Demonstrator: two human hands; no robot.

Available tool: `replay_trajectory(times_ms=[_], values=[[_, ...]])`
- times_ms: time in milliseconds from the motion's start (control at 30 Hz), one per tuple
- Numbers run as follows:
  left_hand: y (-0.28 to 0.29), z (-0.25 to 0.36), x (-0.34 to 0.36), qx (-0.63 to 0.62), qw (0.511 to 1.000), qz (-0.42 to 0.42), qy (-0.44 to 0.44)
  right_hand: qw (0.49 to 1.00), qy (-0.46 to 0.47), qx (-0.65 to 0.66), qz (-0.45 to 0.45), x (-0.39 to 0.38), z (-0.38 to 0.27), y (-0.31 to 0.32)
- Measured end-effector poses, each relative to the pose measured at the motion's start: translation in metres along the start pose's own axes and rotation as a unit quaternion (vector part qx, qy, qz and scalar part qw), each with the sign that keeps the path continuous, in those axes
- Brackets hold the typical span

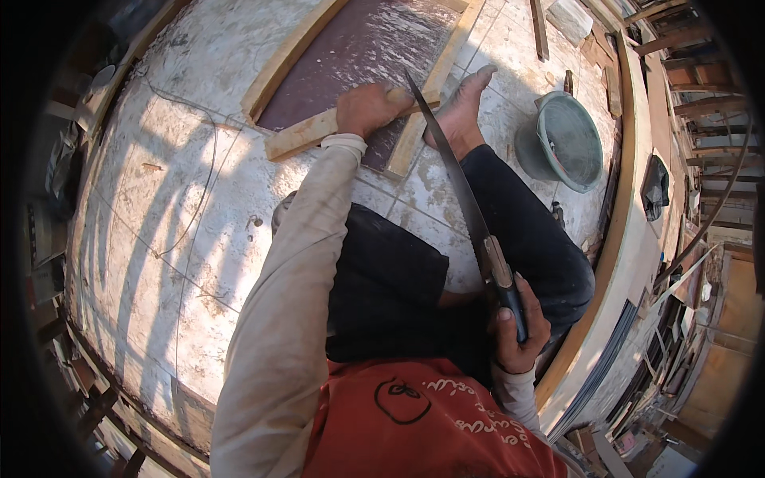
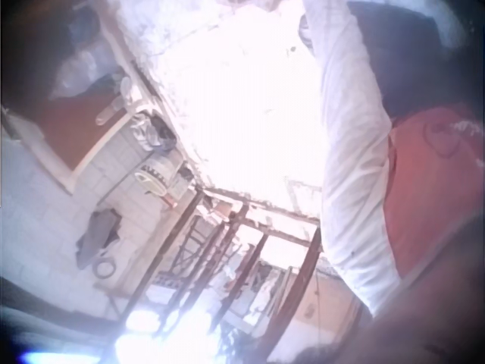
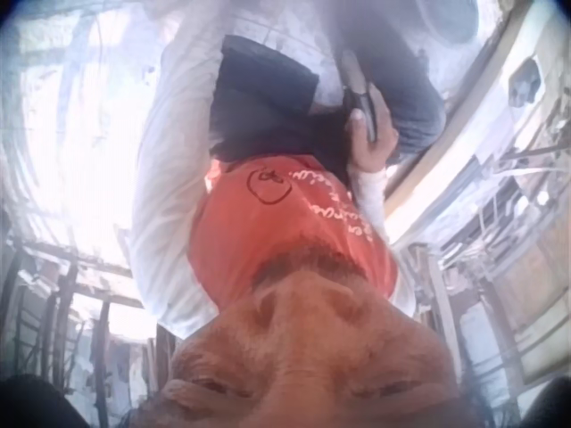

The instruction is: The person constructs a wooden frame by positioning wooden slats, marking them with a pencil, sawing a piece to size, and hammering nails to secure the joints.

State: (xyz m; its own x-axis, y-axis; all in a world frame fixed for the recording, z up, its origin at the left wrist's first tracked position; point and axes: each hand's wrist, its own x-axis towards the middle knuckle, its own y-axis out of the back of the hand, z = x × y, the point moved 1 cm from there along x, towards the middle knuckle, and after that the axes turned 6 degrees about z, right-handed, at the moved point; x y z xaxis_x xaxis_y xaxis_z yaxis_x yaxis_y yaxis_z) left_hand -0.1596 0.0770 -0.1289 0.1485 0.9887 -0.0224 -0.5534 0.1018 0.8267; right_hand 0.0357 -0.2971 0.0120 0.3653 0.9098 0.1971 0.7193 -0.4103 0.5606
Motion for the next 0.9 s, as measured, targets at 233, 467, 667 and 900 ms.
replay_trajectory(times_ms=[233,467,667,900], values=[[-0.015,-0.006,0.002,-0.005,1.000,0.027,-0.006,0.999,0.012,-0.008,-0.030,0.070,0.011,-0.056],[-0.020,-0.012,0.023,-0.009,0.999,0.042,-0.015,0.999,-0.002,-0.033,-0.042,0.032,0.012,-0.021],[-0.028,-0.016,0.041,-0.015,0.999,0.038,-0.019,0.996,-0.065,0.007,-0.056,0.113,0.023,-0.088],[-0.022,-0.004,0.037,0.013,1.000,-0.020,-0.006,0.999,0.044,-0.025,-0.011,0.051,0.028,-0.043]])
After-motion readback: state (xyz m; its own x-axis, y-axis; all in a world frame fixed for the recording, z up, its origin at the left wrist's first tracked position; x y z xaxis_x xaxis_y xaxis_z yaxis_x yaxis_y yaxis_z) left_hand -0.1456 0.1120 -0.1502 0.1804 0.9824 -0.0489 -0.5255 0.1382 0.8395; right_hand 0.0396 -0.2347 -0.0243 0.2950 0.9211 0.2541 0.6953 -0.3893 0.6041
